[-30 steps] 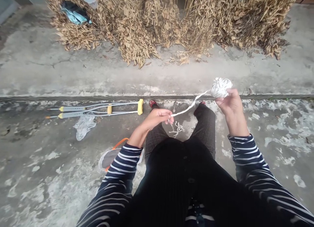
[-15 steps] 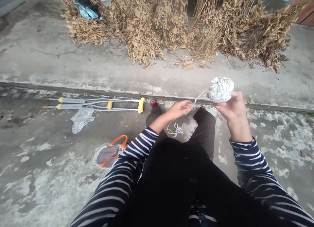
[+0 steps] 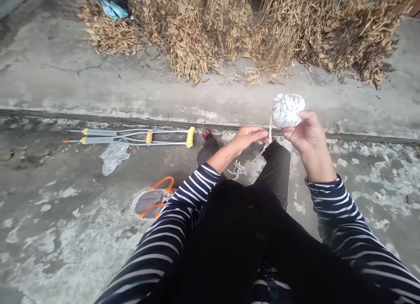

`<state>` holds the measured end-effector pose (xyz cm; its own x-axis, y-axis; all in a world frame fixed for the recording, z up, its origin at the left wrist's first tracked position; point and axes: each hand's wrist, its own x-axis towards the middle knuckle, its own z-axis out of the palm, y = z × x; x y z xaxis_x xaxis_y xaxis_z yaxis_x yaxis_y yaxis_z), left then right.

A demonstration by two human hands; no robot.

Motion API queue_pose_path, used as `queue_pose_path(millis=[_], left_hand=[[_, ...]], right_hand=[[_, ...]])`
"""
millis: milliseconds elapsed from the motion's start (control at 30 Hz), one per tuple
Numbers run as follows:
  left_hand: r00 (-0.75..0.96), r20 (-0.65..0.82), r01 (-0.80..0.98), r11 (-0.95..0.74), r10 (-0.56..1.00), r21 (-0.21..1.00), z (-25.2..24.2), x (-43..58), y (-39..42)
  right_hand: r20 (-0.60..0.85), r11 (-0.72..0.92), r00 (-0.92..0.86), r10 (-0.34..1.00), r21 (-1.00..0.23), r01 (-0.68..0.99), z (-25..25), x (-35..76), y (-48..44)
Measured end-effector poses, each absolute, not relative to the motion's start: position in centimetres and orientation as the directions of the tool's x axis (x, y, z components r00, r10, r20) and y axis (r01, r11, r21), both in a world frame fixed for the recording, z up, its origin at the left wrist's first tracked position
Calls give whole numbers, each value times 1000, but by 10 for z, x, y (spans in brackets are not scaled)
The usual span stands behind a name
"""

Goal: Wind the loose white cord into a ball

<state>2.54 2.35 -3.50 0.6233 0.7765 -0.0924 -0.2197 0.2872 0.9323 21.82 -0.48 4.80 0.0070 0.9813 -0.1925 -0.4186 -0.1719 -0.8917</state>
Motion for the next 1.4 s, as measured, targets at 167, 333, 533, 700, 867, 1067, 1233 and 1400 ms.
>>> queue_pose_path(millis=[167,333,533,700,867,1067,1233,1400], left_hand=[[577,-111,-187,263,809,946,-34,35,28],[543,-148,-155,271,827,950,-32,31,28],[587,-146,-286,373,796,883,-27,26,30],[653,-130,-314,423,746,850,-24,26,30],[664,-113,-322,420,739,849,-26,25,29],[651,-167,-306,457,741,835,-32,16,30],[662,-127,-351,455,739,818,-29,12,31],[588,-103,-380,386,802,841,-23,11,44]], right_hand=[[-213,-192,13,977,-903,-384,57,206,-3],[-166,-118,110,980,-930,-349,60,198,2],[53,100,275,960,-982,-161,53,184,6],[85,121,233,969,-982,-144,58,178,5],[135,158,235,962,-984,-82,59,179,8],[347,306,228,910,-932,196,53,191,16],[453,390,153,878,-864,319,49,192,19],[500,430,99,860,-816,385,65,185,18]])
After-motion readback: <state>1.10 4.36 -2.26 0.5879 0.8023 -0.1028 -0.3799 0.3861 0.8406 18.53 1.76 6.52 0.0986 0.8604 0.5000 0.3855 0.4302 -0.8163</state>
